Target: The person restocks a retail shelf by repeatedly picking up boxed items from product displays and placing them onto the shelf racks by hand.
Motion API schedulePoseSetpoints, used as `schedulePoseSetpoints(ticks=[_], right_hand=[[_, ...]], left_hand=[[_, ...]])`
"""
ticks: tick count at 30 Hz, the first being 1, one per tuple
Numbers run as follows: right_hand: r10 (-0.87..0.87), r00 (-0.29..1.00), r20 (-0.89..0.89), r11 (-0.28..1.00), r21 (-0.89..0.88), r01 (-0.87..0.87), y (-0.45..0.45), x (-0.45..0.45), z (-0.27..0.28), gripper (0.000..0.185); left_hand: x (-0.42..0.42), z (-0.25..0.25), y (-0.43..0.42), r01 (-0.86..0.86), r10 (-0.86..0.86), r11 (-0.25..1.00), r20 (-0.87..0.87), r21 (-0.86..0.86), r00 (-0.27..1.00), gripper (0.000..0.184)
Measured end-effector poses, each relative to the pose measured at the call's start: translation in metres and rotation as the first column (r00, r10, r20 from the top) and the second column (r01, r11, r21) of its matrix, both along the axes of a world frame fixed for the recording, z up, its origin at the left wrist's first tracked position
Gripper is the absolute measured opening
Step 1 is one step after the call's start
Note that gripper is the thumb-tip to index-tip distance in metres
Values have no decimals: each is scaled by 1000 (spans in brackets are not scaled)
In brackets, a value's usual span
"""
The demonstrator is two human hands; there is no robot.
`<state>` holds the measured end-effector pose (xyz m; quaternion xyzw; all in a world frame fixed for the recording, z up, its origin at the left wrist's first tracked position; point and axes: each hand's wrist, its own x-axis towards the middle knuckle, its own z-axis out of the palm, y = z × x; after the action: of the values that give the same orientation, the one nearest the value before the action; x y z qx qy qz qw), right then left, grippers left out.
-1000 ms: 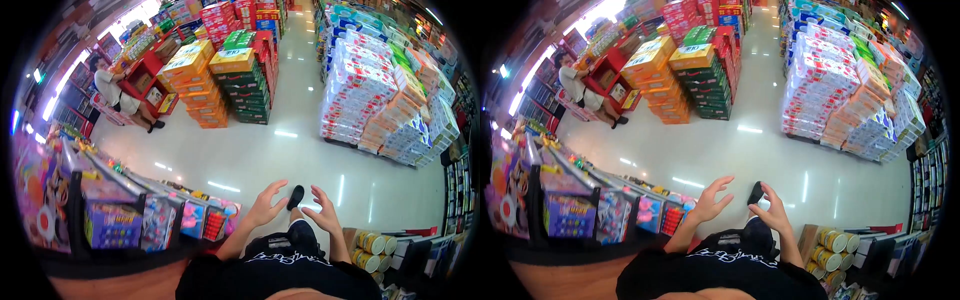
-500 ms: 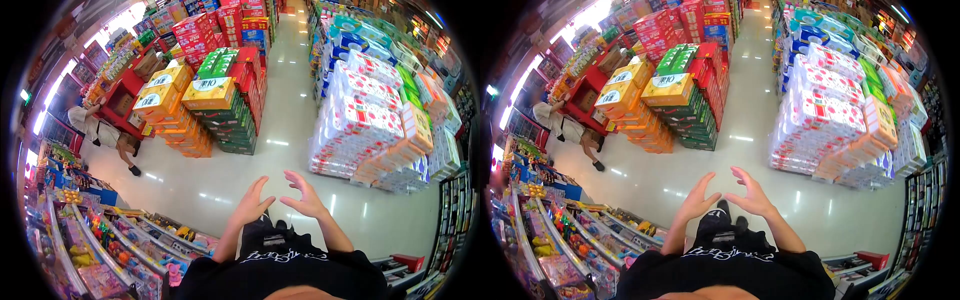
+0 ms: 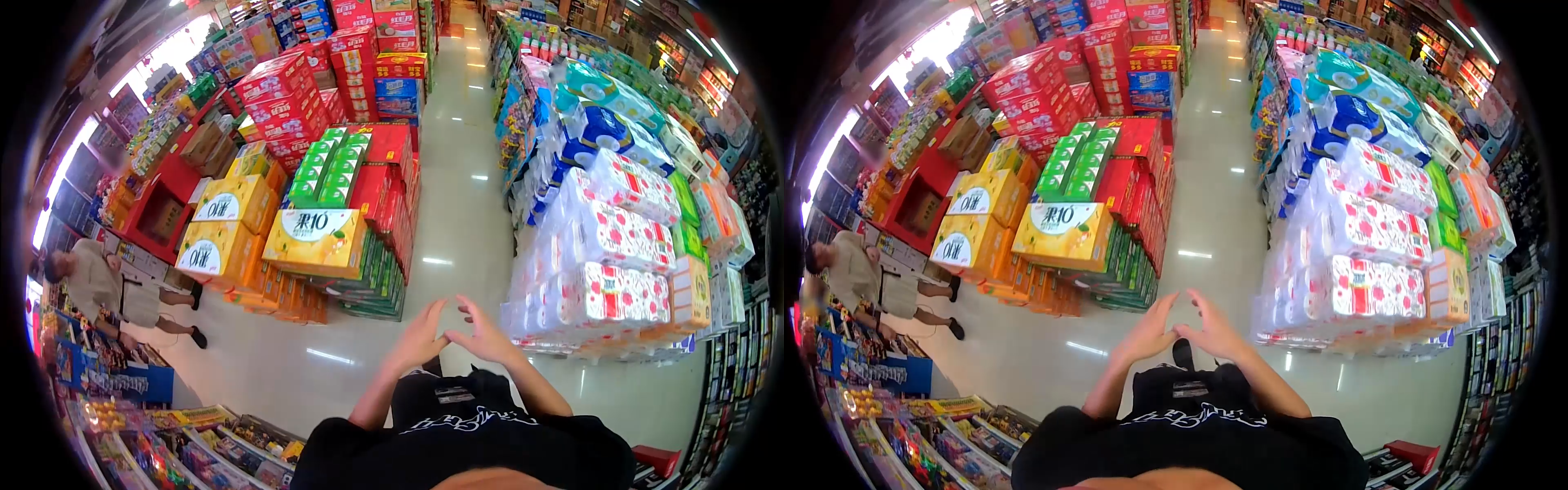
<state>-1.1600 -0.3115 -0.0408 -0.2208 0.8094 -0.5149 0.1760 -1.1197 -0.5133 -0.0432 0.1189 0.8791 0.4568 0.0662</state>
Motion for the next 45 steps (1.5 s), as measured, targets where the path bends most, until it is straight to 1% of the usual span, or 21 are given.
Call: schedulePoseSetpoints(ticks=[1, 4, 7, 10, 13, 16, 17, 20, 21, 23, 25, 26, 28, 29, 32, 36, 37, 40, 41, 44, 45], right_hand=[[-35, 999, -5, 999, 15, 35, -3, -21, 3, 82], [-157, 974, 161, 987, 63, 148, -7, -78, 22, 83], [-101, 985, 140, 990, -79, 113, -5, -143, -14, 83], [-15, 972, 236, 1000, -19, 21, -5, -215, -40, 83], [87, 967, 241, 987, 110, -116, -8, -291, -63, 86], [186, 945, 270, 968, 113, -223, -17, -369, -71, 80], [220, 935, 277, 962, 99, -255, -24, -396, -71, 78], [381, 901, 209, 918, 33, -396, -49, -470, -72, 77], [424, 884, 195, 892, 76, -445, -63, -492, -70, 77], [504, 844, 183, 831, 165, -532, -93, -533, -59, 77], [597, 773, 216, 786, 38, -617, -128, -566, -47, 77], [640, 735, 224, 758, -22, -652, -146, -583, -43, 77], [698, 652, 297, 689, -30, -724, -191, -615, -55, 77], [721, 607, 334, 653, -35, -756, -213, -628, -63, 77], [734, 607, 304, 654, -74, -753, -277, -661, -86, 76], [759, 561, 329, 579, 54, -814, -341, -689, -85, 75], [788, 554, 268, 548, 102, -830, -357, -696, -92, 75], [784, 502, 365, 508, 87, -857, -396, -712, -100, 73], [773, 523, 358, 529, 89, -844, -408, -714, -113, 72], [793, 574, 205, 564, 111, -818, -439, -714, -133, 73], [791, 587, 176, 582, 81, -809, -449, -715, -162, 72]], left_hand=[[-27, 17, -6, 49, -46, 995, 32, -82, 998, 72], [-96, 39, -21, 167, -156, 973, 78, -157, 985, 71], [-155, 19, -31, 149, -149, 986, 2, -81, 989, 72], [-208, -4, -34, 106, -102, 992, 55, -65, 993, 72], [-266, -27, -38, 120, -104, 990, 188, -74, 977, 76], [-327, -27, -45, 79, -26, 987, 338, -143, 941, 78], [-346, -23, -49, 37, 6, 992, 327, -124, 945, 81], [-396, -27, -62, -184, 258, 951, 309, -250, 915, 83], [-408, -25, -66, -288, 346, 930, 270, -230, 899, 85], [-424, -36, -73, -447, 489, 864, 182, -230, 853, 84], [-440, -48, -86, -555, 587, 804, 135, -216, 798, 89], [-448, -50, -92, -603, 630, 776, 168, -186, 758, 89], [-465, -61, -107, -701, 708, 702, 227, -123, 669, 90], [-474, -82, -119, -756, 732, 654, 286, -42, 618, 92], [-503, -89, -141, -919, 803, 387, 460, 82, 379, 94], [-531, -109, -176, -979, 870, 171, 450, 113, 204, 96], [-538, -113, -182, -984, 878, 122, 448, 130, 168, 95], [-554, -117, -192, -984, 895, -37, 443, 174, 44, 93], [-559, -123, -195, -980, 888, -87, 459, 181, 6, 90], [-571, -136, -201, -949, 860, -225, 504, 220, -86, 86], [-575, -131, -202, -945, 848, -256, 517, 206, -117, 82]])
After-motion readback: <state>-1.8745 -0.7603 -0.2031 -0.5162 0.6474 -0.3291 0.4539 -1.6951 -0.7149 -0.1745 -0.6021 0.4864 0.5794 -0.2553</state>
